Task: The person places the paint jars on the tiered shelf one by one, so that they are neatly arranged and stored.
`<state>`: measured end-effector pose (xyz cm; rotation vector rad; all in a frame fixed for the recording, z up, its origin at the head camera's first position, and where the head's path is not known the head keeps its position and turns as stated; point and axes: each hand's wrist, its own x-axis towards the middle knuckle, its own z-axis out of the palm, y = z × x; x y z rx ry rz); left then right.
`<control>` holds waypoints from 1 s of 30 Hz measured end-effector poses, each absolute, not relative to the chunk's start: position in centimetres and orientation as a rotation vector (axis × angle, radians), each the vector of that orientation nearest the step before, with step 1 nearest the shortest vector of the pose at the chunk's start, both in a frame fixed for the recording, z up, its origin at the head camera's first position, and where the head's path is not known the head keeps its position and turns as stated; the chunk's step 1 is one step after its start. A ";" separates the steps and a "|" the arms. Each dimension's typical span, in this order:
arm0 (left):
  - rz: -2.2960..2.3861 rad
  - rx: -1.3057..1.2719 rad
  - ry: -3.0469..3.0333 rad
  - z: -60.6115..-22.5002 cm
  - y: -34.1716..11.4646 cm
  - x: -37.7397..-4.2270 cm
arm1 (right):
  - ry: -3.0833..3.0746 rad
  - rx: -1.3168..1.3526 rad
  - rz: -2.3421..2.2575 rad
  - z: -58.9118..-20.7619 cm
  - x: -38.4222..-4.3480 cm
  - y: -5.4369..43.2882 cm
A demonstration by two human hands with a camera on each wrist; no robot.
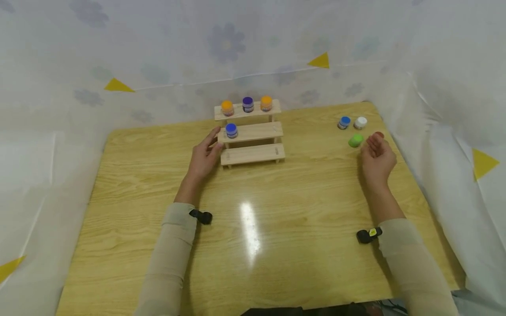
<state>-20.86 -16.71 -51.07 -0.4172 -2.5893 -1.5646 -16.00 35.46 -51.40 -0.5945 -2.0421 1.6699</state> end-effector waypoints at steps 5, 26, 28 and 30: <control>-1.566 -0.427 -2.590 -51.0 -16.7 -20.9 | -2.144 -0.592 1.759 -51.2 -16.5 35.9; -1.560 -0.434 -2.578 -51.0 -16.8 -20.9 | -2.408 -0.326 1.515 -52.4 -18.1 37.3; -1.554 -0.437 -2.577 -51.0 -16.8 -20.9 | -2.364 -0.314 1.531 -52.7 -18.2 37.2; -1.551 -0.439 -2.576 -51.0 -16.8 -20.9 | -2.318 -0.308 1.552 -52.8 -18.3 36.9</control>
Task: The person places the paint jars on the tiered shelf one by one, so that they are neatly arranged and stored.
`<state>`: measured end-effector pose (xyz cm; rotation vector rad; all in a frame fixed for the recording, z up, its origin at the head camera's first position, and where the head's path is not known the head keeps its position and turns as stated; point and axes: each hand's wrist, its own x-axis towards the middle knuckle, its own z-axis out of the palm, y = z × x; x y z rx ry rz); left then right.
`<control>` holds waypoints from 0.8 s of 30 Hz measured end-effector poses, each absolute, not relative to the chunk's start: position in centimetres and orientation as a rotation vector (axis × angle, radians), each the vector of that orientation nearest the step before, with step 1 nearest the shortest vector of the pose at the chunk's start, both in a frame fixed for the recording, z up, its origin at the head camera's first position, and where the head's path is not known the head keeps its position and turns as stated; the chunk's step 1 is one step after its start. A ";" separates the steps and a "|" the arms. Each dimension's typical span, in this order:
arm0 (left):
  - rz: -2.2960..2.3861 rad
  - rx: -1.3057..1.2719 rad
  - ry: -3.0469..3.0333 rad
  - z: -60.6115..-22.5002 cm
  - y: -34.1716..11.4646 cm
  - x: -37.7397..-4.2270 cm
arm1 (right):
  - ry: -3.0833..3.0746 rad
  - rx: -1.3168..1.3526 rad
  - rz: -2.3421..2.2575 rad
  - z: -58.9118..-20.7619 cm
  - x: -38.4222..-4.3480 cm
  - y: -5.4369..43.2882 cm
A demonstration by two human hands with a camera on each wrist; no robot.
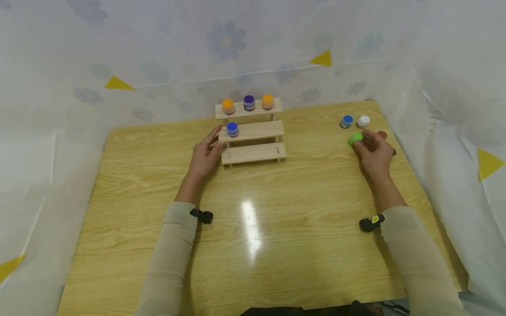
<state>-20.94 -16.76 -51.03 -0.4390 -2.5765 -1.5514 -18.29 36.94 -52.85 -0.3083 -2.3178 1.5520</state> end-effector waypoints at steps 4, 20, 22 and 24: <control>-1.558 -0.431 -2.577 -51.0 -16.9 -20.9 | -2.235 -0.308 1.637 -52.4 -18.4 35.9; -1.580 -0.429 -2.588 -50.7 -16.8 -20.8 | -2.188 0.098 1.642 -47.7 -16.9 25.6; -1.578 -0.435 -2.587 -50.6 -16.8 -20.8 | -2.168 0.134 1.648 -47.3 -17.0 24.4; -1.575 -0.439 -2.587 -50.6 -16.7 -20.8 | -2.148 0.161 1.663 -47.0 -17.0 23.3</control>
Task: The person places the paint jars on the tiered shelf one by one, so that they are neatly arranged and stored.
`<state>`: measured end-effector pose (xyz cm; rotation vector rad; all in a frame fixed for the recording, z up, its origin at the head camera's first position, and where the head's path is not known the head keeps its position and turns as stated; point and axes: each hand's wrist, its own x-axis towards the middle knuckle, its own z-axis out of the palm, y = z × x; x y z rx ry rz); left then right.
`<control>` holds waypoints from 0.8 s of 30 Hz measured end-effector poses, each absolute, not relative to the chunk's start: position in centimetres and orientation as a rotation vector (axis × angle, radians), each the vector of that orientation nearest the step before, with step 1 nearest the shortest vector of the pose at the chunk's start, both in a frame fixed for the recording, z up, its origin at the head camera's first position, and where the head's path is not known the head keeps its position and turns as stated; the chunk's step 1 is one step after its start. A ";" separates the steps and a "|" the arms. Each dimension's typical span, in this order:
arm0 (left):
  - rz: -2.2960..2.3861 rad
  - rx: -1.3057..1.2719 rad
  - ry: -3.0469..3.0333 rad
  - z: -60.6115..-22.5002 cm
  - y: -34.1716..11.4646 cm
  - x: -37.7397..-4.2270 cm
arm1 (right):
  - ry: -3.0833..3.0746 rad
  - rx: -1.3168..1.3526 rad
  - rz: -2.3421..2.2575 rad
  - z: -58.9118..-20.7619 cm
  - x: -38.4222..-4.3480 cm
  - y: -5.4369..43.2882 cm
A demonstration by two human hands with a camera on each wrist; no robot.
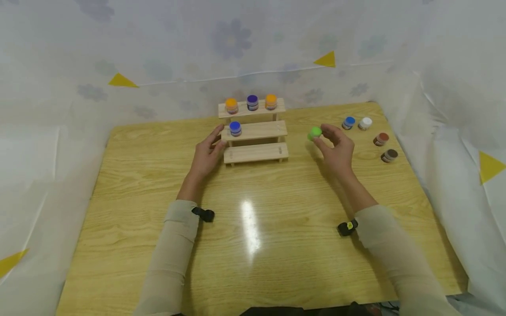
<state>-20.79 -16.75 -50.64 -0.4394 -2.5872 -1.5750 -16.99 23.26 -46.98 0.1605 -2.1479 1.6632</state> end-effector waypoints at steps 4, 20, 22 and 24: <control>-1.563 -0.435 -2.592 -50.7 -16.7 -20.8 | -2.097 0.210 1.706 -46.2 -17.1 21.1; -1.598 -0.469 -2.556 -50.9 -15.6 -21.1 | -2.032 0.204 1.760 -43.9 -18.3 13.2; -1.596 -0.473 -2.560 -50.9 -15.5 -21.1 | -2.036 0.189 1.762 -43.8 -18.5 12.2; -1.595 -0.480 -2.559 -50.8 -15.5 -21.2 | -2.052 0.177 1.756 -43.7 -18.7 11.3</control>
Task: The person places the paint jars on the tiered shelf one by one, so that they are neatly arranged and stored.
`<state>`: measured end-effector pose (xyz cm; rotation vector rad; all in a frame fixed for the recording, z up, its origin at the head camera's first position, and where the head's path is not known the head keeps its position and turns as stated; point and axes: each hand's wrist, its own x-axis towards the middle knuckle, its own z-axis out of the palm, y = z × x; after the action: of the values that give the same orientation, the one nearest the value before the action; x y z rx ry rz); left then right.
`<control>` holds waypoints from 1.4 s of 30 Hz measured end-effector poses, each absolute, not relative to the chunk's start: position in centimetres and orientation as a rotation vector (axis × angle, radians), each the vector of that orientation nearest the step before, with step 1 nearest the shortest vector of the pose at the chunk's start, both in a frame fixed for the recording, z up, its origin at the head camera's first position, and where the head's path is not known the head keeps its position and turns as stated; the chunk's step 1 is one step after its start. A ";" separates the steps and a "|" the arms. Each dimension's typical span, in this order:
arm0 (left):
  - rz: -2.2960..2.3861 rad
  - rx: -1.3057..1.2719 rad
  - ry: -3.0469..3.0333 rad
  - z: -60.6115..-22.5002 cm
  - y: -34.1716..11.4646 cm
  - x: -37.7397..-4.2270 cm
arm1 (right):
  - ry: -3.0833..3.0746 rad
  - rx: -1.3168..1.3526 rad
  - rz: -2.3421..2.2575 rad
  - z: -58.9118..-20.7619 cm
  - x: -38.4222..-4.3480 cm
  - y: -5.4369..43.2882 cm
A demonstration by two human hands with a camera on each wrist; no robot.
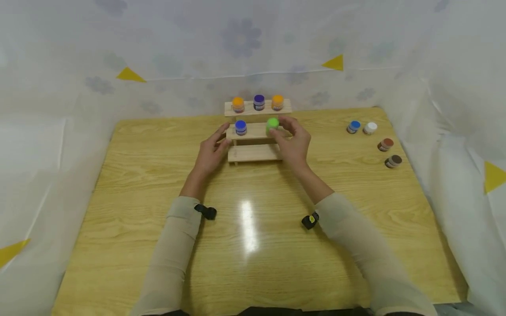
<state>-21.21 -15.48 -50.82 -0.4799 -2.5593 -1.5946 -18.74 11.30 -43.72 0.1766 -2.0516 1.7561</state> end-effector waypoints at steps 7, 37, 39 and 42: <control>-1.597 -0.452 -2.581 -50.9 -15.6 -21.3 | -2.057 0.173 1.810 -44.9 -19.9 9.5; -1.569 -0.443 -2.589 -51.0 -15.4 -21.2 | -2.179 0.096 1.751 -49.0 -19.9 14.3; -1.568 -0.443 -2.586 -50.9 -15.4 -21.1 | -2.169 0.057 1.792 -49.2 -19.8 15.2; -1.562 -0.445 -2.586 -50.9 -15.3 -21.0 | -2.180 -0.002 1.801 -49.6 -19.7 16.8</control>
<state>-21.03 -15.26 -50.89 -0.4454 -2.5865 -1.5615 -19.73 16.79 -49.63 -0.0023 -2.1800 1.8006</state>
